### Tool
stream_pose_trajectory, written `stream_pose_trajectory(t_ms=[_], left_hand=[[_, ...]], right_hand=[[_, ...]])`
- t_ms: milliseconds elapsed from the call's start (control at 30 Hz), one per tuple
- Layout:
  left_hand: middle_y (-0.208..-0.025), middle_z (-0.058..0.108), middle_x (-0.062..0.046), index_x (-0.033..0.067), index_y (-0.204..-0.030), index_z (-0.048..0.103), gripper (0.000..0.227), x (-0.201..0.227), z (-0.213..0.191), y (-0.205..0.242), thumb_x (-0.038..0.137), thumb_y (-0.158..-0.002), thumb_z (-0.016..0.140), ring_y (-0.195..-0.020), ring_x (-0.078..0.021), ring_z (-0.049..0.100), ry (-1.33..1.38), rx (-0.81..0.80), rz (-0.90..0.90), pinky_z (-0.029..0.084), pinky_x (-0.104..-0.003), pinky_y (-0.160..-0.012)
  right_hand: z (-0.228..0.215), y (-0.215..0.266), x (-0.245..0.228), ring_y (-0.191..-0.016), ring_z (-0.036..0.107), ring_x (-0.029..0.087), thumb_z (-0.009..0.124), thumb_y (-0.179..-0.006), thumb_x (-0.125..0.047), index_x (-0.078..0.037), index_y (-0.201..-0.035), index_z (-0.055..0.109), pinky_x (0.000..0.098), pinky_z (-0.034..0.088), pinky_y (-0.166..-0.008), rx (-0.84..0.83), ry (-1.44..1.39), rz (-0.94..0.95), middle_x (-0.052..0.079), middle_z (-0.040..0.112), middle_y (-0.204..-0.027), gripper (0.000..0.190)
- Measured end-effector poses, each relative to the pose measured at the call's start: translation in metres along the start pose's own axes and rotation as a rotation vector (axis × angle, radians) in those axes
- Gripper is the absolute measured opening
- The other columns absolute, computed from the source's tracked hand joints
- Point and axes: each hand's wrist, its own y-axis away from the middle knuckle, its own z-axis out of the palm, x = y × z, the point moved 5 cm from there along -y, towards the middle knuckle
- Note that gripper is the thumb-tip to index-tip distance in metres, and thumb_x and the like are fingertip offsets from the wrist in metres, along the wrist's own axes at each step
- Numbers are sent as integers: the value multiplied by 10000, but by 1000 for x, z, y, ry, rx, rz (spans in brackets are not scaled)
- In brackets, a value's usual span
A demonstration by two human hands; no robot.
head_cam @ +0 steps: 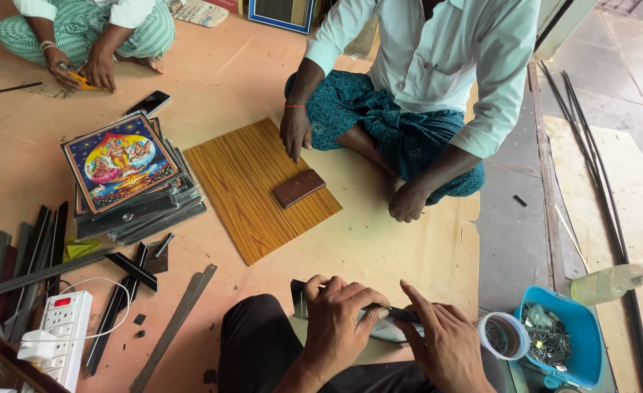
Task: Assembling and finishing a rectangular picture frame, including applying tape and cleaning the edges.
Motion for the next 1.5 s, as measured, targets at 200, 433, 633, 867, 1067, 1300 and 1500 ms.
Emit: stream_pose_trajectory(t_ms=[200,433,633,867,1067,1300,1500], left_hand=[[-870,737,68,216,-900,770,73,-4,5,3,288,-891,766,-836,-151,597,-22,7,-3,262,-440,-954],[-877,736,55,211,-905,775,102,-5,6,5,305,-922,739,-842,-144,597,-20,28,33,251,-446,-959],[-872,737,40,194,-912,774,136,-8,9,8,309,-950,713,-837,-149,592,-13,0,23,245,-450,-958],[-868,737,33,192,-916,772,144,-8,11,10,313,-952,703,-835,-150,592,-16,-1,25,242,-449,-958],[-866,736,38,197,-907,774,130,-8,10,10,309,-940,716,-835,-149,594,-20,-2,19,242,-448,-961],[-874,721,39,199,-914,764,94,2,-1,6,286,-879,762,-864,-176,590,-43,2,6,251,-444,-958],[-891,731,67,213,-902,767,62,-3,5,11,274,-896,761,-843,-148,589,-17,50,38,271,-428,-939]], right_hand=[[7,2,2,-941,743,214,792,-782,-331,-191,-1445,530,348,542,-826,7,27,4,12,791,-939,727],[9,4,3,-948,746,207,769,-804,-362,-221,-1435,567,344,552,-825,-23,46,31,-2,795,-950,678],[15,7,7,-975,740,198,751,-817,-381,-228,-1424,578,356,554,-861,-91,71,58,-10,791,-1014,650],[16,9,7,-978,738,195,749,-813,-390,-235,-1409,590,356,550,-868,-85,88,44,-6,786,-1024,636],[17,9,7,-969,737,198,751,-813,-390,-229,-1399,599,358,542,-868,-81,95,35,0,783,-1020,626],[-6,22,23,-957,730,203,781,-768,-382,-215,-1360,640,347,534,-879,-56,120,107,-6,785,-915,631],[-26,62,106,-996,744,218,912,-617,-339,-171,-1300,666,361,579,-879,65,63,301,58,775,-971,745]])
